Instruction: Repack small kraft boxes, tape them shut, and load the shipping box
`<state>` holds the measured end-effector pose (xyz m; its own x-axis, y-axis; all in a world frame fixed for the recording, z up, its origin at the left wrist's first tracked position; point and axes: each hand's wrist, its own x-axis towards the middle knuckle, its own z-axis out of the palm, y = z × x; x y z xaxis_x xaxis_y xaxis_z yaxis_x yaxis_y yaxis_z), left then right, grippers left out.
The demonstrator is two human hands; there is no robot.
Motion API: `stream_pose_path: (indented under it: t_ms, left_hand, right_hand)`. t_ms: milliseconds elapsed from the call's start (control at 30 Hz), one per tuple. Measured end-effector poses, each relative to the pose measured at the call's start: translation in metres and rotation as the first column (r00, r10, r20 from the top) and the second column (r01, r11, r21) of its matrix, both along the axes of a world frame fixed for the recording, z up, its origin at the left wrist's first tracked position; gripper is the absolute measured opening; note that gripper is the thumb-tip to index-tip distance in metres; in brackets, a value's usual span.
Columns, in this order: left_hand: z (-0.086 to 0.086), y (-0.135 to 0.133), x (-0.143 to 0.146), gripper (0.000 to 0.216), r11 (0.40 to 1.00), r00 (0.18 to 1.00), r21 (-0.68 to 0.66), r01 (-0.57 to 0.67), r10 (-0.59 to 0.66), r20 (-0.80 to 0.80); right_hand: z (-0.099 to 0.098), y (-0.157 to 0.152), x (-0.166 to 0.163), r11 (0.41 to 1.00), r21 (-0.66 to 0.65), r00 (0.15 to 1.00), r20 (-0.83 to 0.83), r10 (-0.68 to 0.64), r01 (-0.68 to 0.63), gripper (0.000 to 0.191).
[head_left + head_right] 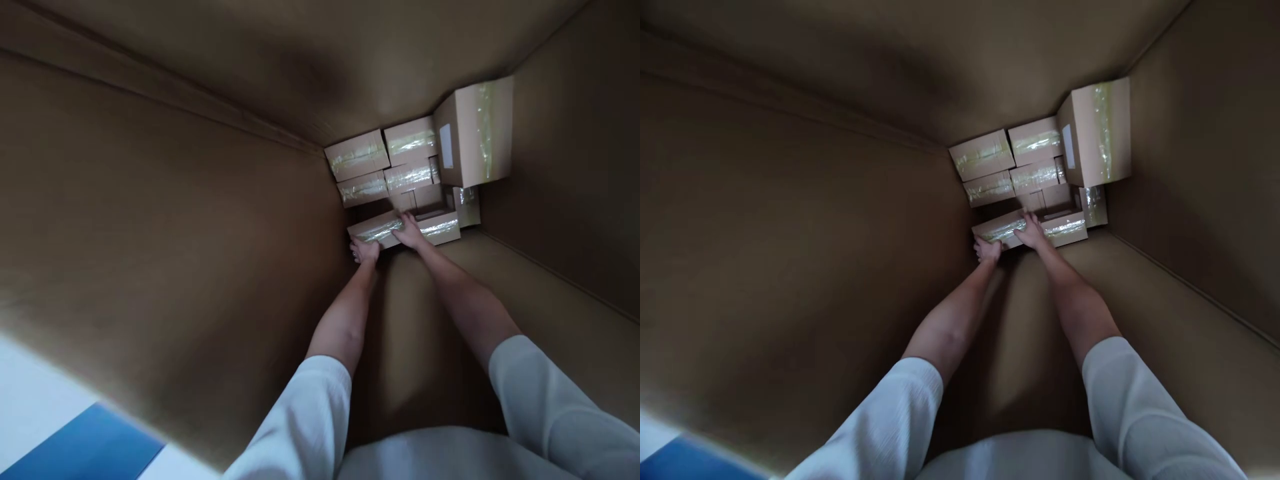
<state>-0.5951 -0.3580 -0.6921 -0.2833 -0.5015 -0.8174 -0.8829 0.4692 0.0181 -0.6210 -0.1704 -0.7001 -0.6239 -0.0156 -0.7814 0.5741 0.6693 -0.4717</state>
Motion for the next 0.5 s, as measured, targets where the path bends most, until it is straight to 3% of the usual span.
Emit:
stream_pose_path:
  t_ms: [133, 233, 333, 500]
  left_hand:
    - [0.046, 0.014, -0.026, 0.11, 1.0, 0.988, -0.027, -0.002, -0.002, -0.154]
    - [0.089, 0.029, -0.047, 0.107, 0.993, 0.983, -0.073, 0.094, -0.104, -0.149]
    - [0.143, 0.043, -0.065, 0.102, 0.971, 0.96, -0.093, 0.221, -0.234, -0.154]
    - [0.245, 0.06, -0.083, 0.095, 0.936, 0.885, -0.043, 0.351, -0.346, -0.313]
  right_hand:
    - [0.04, 0.017, -0.018, 0.997, -0.006, 0.995, -0.061, -0.082, 0.082, 0.07]
    - [0.071, 0.03, -0.024, 0.985, -0.021, 0.981, -0.09, -0.172, 0.171, 0.06]
    - [0.105, 0.043, -0.024, 0.963, -0.057, 0.954, -0.137, -0.267, 0.262, 0.052]
    - [0.173, 0.07, -0.021, 0.903, -0.104, 0.881, -0.202, -0.429, 0.416, 0.045]
